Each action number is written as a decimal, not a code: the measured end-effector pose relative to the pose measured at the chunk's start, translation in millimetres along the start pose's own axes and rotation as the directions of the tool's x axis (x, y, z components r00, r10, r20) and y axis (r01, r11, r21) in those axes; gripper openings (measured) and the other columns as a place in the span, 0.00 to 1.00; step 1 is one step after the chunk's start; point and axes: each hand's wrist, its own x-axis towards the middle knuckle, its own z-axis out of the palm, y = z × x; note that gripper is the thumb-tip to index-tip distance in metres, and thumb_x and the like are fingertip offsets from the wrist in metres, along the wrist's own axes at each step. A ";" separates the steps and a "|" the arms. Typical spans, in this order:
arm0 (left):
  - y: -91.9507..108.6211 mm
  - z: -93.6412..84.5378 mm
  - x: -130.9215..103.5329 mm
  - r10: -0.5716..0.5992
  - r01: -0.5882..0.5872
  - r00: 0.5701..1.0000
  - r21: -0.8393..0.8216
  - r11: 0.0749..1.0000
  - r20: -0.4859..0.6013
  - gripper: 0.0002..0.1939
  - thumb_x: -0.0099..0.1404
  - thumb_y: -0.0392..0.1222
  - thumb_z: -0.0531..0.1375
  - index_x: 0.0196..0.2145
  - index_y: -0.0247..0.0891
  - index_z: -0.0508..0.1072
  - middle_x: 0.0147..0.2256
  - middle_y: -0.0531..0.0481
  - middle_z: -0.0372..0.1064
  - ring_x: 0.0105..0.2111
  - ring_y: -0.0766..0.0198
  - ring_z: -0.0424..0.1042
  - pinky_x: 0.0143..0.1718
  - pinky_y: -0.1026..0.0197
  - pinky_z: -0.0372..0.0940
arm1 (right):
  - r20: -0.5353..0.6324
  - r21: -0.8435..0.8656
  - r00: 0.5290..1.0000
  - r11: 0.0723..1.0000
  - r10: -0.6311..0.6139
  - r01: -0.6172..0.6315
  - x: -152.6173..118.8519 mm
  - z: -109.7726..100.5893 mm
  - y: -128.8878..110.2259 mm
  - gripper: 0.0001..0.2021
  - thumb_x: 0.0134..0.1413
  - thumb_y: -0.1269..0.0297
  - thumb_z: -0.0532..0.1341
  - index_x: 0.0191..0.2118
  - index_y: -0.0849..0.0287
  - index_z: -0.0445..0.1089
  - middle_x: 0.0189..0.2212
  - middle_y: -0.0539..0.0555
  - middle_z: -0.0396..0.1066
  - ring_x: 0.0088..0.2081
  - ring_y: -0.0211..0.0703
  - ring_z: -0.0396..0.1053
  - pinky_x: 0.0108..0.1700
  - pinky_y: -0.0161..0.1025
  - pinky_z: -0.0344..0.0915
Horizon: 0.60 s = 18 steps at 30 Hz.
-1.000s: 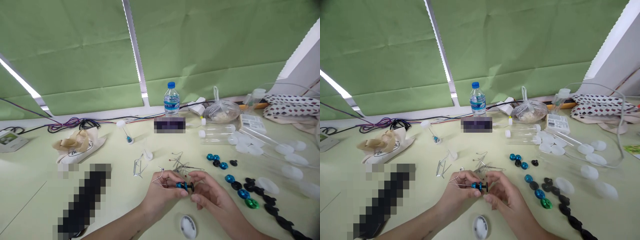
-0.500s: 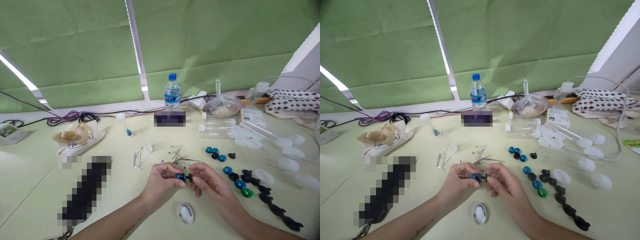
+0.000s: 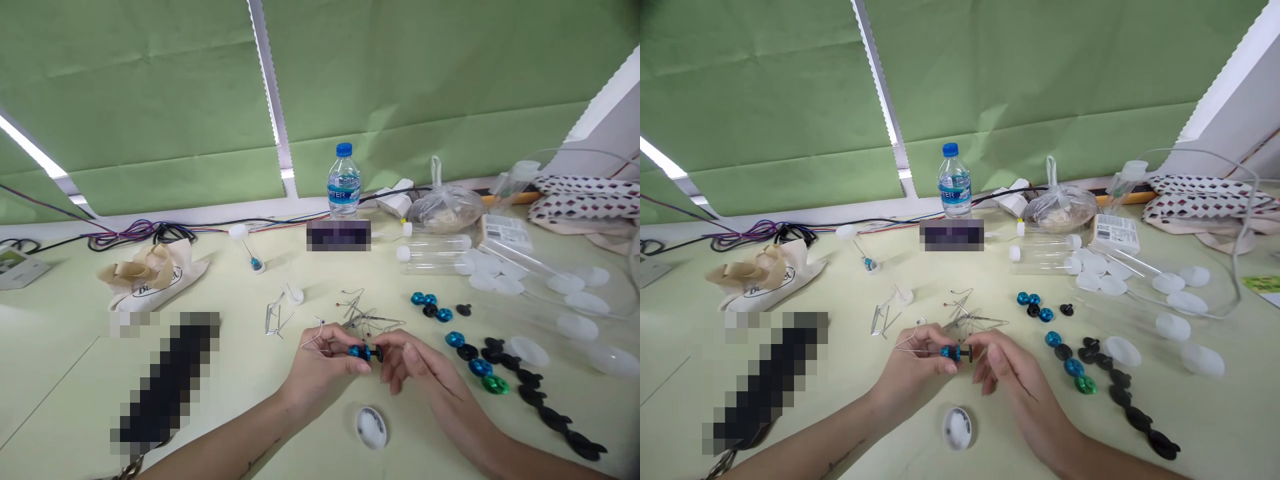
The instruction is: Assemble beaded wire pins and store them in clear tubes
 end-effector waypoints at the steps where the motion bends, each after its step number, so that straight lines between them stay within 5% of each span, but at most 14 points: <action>1: -0.1 0.1 0.2 0.001 -0.001 1.000 0.000 1.000 0.002 0.12 0.45 0.25 0.69 0.27 0.35 0.74 0.27 0.50 0.74 0.30 0.62 0.72 0.36 0.57 0.64 | 0.004 0.001 1.000 1.000 -0.001 0.001 0.0 -0.3 0.7 0.20 0.65 0.52 0.45 0.46 0.58 0.67 0.29 0.54 0.67 0.31 0.42 0.66 0.33 0.40 0.63; 18: 2.0 1.8 0.3 0.001 -0.001 1.000 0.005 1.000 -0.025 0.12 0.44 0.26 0.70 0.27 0.35 0.74 0.27 0.52 0.73 0.30 0.63 0.72 0.36 0.58 0.64 | -0.016 0.046 1.000 0.999 0.009 -0.008 -0.9 -1.3 4.3 0.21 0.64 0.50 0.44 0.50 0.59 0.63 0.29 0.54 0.67 0.31 0.43 0.65 0.33 0.41 0.63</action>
